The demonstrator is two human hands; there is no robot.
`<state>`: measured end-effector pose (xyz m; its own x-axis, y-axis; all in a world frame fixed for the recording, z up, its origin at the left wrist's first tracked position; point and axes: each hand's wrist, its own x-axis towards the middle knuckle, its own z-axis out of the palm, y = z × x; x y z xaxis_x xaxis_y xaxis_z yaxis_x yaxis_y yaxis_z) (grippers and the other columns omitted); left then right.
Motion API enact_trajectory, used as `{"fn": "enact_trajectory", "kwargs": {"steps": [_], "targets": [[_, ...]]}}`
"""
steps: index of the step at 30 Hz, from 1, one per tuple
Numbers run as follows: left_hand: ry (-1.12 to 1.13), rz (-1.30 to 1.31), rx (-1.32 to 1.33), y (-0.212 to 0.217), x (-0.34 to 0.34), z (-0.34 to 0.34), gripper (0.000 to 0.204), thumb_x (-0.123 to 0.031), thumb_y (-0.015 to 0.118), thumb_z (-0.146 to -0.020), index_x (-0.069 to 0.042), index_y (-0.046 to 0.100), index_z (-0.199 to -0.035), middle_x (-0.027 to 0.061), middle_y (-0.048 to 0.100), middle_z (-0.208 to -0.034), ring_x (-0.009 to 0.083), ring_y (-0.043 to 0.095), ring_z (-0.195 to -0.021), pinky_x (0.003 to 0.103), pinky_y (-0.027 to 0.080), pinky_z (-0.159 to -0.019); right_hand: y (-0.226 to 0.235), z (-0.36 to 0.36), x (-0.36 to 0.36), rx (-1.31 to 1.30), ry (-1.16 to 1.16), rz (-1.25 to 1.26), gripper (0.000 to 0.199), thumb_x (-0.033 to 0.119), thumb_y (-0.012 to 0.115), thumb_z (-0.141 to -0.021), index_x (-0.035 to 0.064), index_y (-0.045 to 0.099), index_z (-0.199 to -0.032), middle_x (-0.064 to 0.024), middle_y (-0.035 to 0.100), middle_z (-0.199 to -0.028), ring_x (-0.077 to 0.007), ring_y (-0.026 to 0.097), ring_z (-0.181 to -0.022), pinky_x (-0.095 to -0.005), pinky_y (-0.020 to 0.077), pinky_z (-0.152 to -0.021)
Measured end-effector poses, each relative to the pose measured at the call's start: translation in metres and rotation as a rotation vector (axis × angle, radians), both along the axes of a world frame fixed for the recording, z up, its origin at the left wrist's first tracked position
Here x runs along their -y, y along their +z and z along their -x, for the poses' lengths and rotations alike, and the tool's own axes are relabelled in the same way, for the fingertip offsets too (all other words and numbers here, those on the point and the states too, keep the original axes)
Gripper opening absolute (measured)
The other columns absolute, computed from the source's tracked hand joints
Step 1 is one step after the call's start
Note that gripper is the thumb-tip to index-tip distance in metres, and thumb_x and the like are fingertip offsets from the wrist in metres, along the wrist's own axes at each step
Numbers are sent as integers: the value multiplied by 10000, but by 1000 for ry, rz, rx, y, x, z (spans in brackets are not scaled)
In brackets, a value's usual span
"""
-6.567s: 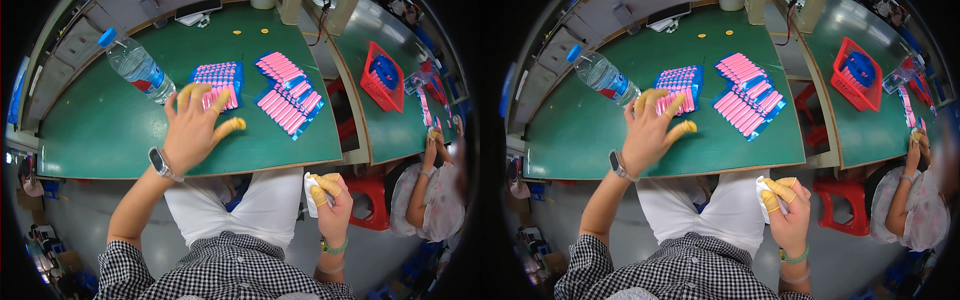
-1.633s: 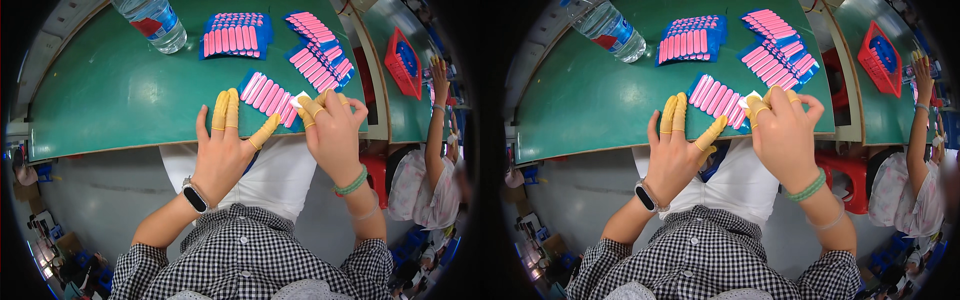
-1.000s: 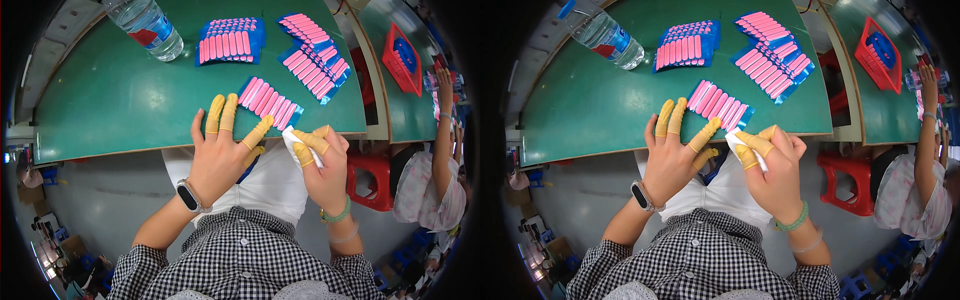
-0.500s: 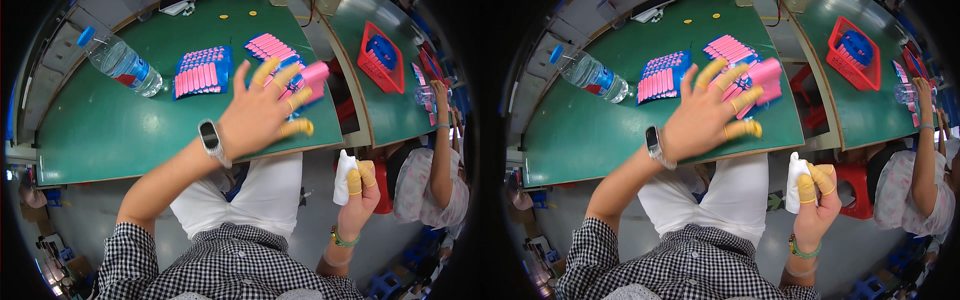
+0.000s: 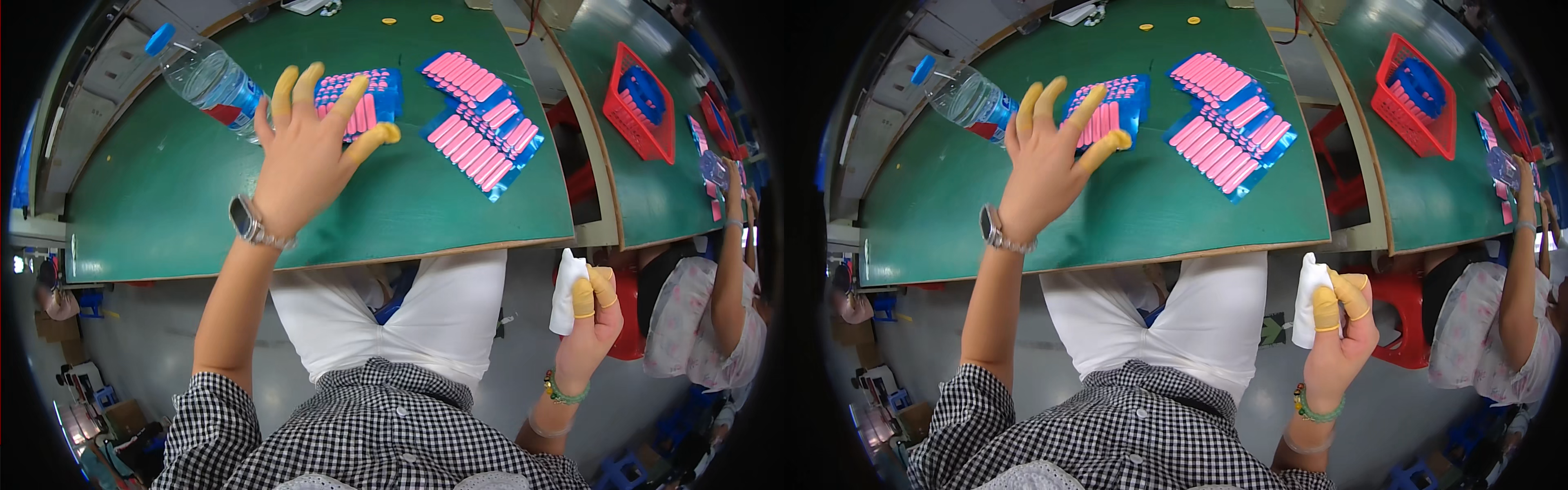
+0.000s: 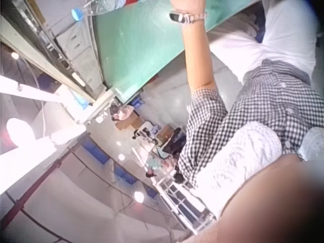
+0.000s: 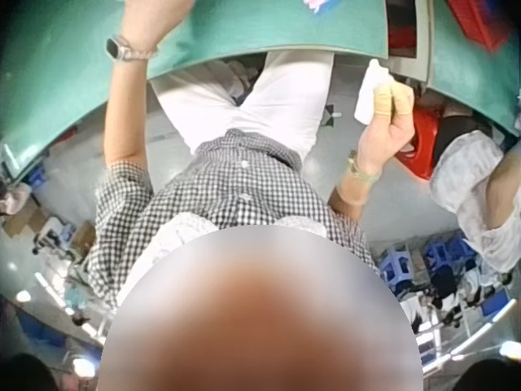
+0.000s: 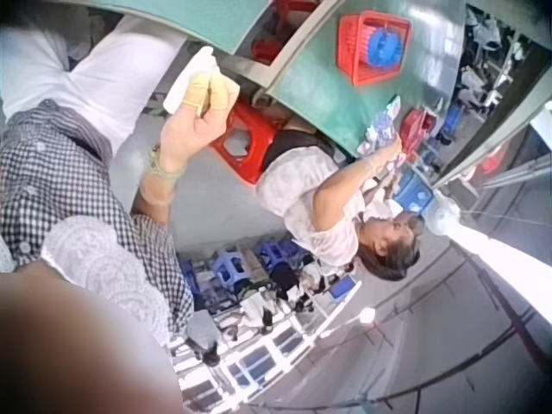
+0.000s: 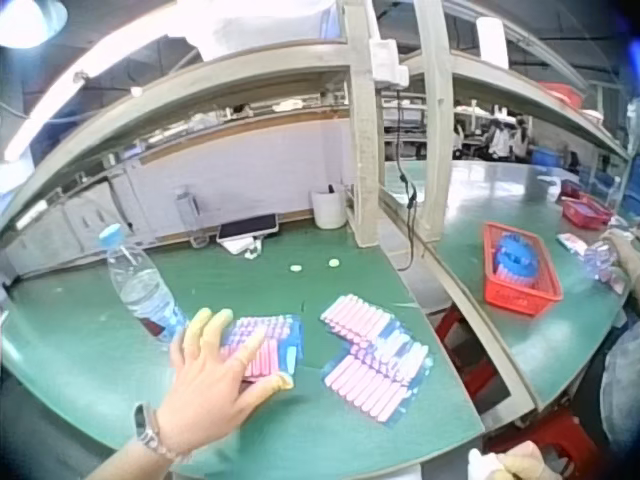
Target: Cleaning small pink plastic components using a cloth and liquid at a manufacturing workstation.
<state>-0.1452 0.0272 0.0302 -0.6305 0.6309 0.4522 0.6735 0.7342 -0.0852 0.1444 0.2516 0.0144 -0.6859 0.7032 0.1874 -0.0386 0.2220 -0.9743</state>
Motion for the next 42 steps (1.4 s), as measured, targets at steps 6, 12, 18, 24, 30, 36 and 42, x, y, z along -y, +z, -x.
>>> {"fn": "enact_trajectory", "kwargs": {"steps": [6, 12, 18, 24, 30, 36, 42], "targets": [[118, 90, 358, -18, 50, -57, 640, -566, 661, -932, -270, 570, -1491, 156, 431, -1528, 385, 341, -1434, 640, 160, -1172, 5, 38, 19, -38, 167, -100, 205, -3, 676, -967, -57, 705, -1163, -40, 583, -1020, -110, 552, -898, -229, 451, -800], [-83, 36, 382, -23, 60, -106, 681, -648, 646, -884, -355, 556, -1492, 204, 389, -1568, 424, 326, -1455, 690, 122, -1176, 11, 108, 41, -7, 372, -259, 214, 45, 729, -930, -16, 733, -1134, -74, 648, -1030, -163, 615, -906, -288, 467, -792], [-116, 17, 348, -35, 56, -114, 634, -640, 694, -830, -505, 575, -1438, 298, 409, -1557, 458, 349, -1468, 731, 31, -1167, 8, 177, 59, 72, 573, -667, 231, 176, 740, -899, 91, 769, -1112, -48, 664, -1008, -196, 623, -936, -380, 335, -917], [-120, 15, 288, -48, 48, -121, 584, -537, 747, -835, -552, 586, -1396, 301, 453, -1519, 424, 389, -1456, 740, 81, -1162, -3, 175, 75, 76, 593, -1006, 236, 159, 703, -875, 97, 777, -1089, -29, 615, -970, -199, 588, -937, -429, 301, -939], [-88, -13, 254, -48, 46, -122, 590, -475, 761, -836, -556, 581, -1391, 274, 490, -1495, 408, 431, -1431, 737, 122, -1160, 3, 195, 66, 166, 615, -1121, 211, 139, 704, -856, 71, 767, -1045, -40, 605, -976, -213, 593, -928, -444, 318, -909], [-67, 30, 221, -53, 44, -123, 569, -442, 721, -880, -575, 550, -1405, 282, 488, -1491, 412, 461, -1402, 721, 164, -1159, 4, 182, 78, 112, 664, -1109, 195, 134, 719, -836, 62, 761, -1012, -44, 595, -950, -232, 584, -902, -457, 324, -907], [-74, 44, 188, -56, 47, -122, 538, -431, 698, -903, -582, 552, -1397, 284, 486, -1493, 419, 472, -1391, 709, 181, -1157, 7, 175, 89, 102, 657, -1123, 195, 140, 708, -848, 65, 777, -1014, -31, 585, -904, -206, 589, -900, -449, 320, -911]]}}
